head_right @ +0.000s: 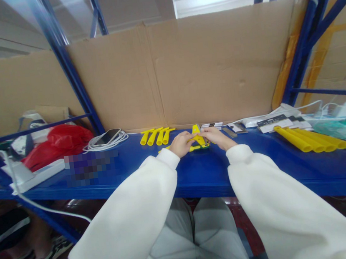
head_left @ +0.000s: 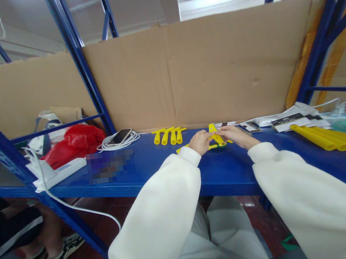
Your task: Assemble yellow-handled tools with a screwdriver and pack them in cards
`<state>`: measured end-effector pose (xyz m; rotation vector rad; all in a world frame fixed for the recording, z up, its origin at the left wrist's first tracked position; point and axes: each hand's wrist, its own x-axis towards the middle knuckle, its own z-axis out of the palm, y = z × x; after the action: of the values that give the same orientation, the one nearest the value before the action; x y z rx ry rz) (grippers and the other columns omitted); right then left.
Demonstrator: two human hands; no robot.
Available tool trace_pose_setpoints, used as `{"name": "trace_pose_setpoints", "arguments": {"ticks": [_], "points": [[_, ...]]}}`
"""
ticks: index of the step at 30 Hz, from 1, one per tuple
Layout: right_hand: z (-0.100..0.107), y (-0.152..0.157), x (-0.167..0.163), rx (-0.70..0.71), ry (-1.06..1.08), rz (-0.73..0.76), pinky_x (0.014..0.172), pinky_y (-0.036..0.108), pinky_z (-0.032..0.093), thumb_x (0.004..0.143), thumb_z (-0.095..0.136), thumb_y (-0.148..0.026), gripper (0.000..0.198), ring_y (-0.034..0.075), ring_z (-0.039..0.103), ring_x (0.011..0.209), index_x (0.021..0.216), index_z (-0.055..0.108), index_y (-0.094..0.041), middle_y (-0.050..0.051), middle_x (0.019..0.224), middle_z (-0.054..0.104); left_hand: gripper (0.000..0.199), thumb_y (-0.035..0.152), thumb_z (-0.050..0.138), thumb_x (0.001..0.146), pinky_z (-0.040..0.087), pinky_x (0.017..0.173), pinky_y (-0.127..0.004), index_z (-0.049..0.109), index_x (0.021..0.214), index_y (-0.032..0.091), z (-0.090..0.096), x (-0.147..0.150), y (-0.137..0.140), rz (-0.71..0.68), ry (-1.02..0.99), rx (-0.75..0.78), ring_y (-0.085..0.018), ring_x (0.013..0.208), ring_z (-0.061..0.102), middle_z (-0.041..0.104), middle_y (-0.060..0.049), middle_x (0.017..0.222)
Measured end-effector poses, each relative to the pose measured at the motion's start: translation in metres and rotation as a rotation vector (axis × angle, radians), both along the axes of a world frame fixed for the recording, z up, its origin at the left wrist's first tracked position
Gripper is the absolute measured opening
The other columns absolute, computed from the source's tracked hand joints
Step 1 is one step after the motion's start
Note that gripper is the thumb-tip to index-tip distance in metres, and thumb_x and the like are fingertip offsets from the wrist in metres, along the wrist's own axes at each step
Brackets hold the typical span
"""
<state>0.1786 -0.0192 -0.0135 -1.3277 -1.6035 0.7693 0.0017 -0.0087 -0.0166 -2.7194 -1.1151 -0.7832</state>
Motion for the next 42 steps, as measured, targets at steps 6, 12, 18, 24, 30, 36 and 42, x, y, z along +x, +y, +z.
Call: {"name": "trace_pose_setpoints", "arguments": {"ticks": [6,12,18,24,30,36,42], "points": [[0.001,-0.001,-0.001,0.05,-0.016,-0.018,0.049,0.025,0.03,0.07,0.061,-0.042,0.025,0.01,0.038,0.05,0.061,0.051,-0.021,-0.004,0.052,0.045,0.043,0.018,0.052,0.093,0.049,0.097,-0.033,0.055,0.137,0.019,0.001,0.001,-0.007,0.032,-0.011,-0.01,-0.022,0.113,0.061,0.064,-0.011,0.117],[0.0,-0.003,-0.003,0.045,-0.014,-0.023,0.048,0.024,0.03,0.069,0.062,-0.039,0.023,0.01,0.04,0.05,0.063,0.054,-0.02,-0.003,0.053,0.049,0.056,0.023,0.047,0.095,0.052,0.09,-0.034,0.037,0.151,0.022,0.003,0.001,-0.015,0.161,0.106,-0.077,-0.026,0.111,0.065,0.063,-0.012,0.125],[-0.001,0.009,0.013,0.111,0.088,-0.041,0.051,0.023,0.038,0.075,0.061,-0.04,0.023,0.011,0.048,0.052,0.065,0.057,-0.019,0.0,0.058,0.057,0.058,0.019,0.047,0.093,0.051,0.09,-0.033,0.039,0.15,0.023,0.008,-0.001,-0.015,0.163,0.109,-0.067,-0.026,0.107,0.067,0.067,-0.012,0.12],[-0.013,0.03,0.066,0.18,-0.363,-0.528,0.073,0.032,0.05,0.077,0.056,-0.015,0.019,0.022,0.066,0.076,0.059,0.06,-0.019,0.009,0.072,0.07,0.05,0.019,0.05,0.092,0.049,0.095,-0.035,0.051,0.142,0.024,0.015,-0.006,-0.009,0.161,-0.191,-0.081,-0.026,0.109,0.066,0.071,-0.009,0.116],[-0.028,0.039,0.082,0.126,-0.535,-0.506,0.076,0.032,0.052,0.074,0.06,-0.013,0.015,0.023,0.069,0.079,0.065,0.069,-0.019,0.008,0.076,0.074,0.019,0.013,0.052,0.088,0.053,0.079,-0.027,0.064,0.102,0.017,0.026,-0.007,-0.002,0.023,-0.798,-0.266,-0.016,0.08,0.068,0.069,-0.003,0.084],[-0.034,0.046,0.088,0.073,-0.725,-0.511,0.069,0.032,0.052,0.073,0.065,-0.02,0.012,0.024,0.069,0.077,0.074,0.076,-0.022,0.008,0.079,0.075,0.02,0.009,0.044,0.091,0.029,0.041,-0.014,0.04,0.075,0.02,0.028,-0.007,-0.01,-0.031,-1.193,-0.878,-0.003,0.036,0.034,0.038,0.011,0.053],[-0.033,0.041,0.084,0.042,-0.789,-0.507,0.077,0.033,0.053,0.077,0.063,-0.019,0.021,0.024,0.07,0.086,0.092,0.079,-0.022,0.009,0.093,0.076,0.023,0.007,0.043,0.09,0.027,0.037,-0.016,0.04,0.072,0.02,0.022,-0.002,-0.014,-0.036,-1.054,-1.168,-0.004,0.034,0.034,0.04,0.009,0.05]]}}
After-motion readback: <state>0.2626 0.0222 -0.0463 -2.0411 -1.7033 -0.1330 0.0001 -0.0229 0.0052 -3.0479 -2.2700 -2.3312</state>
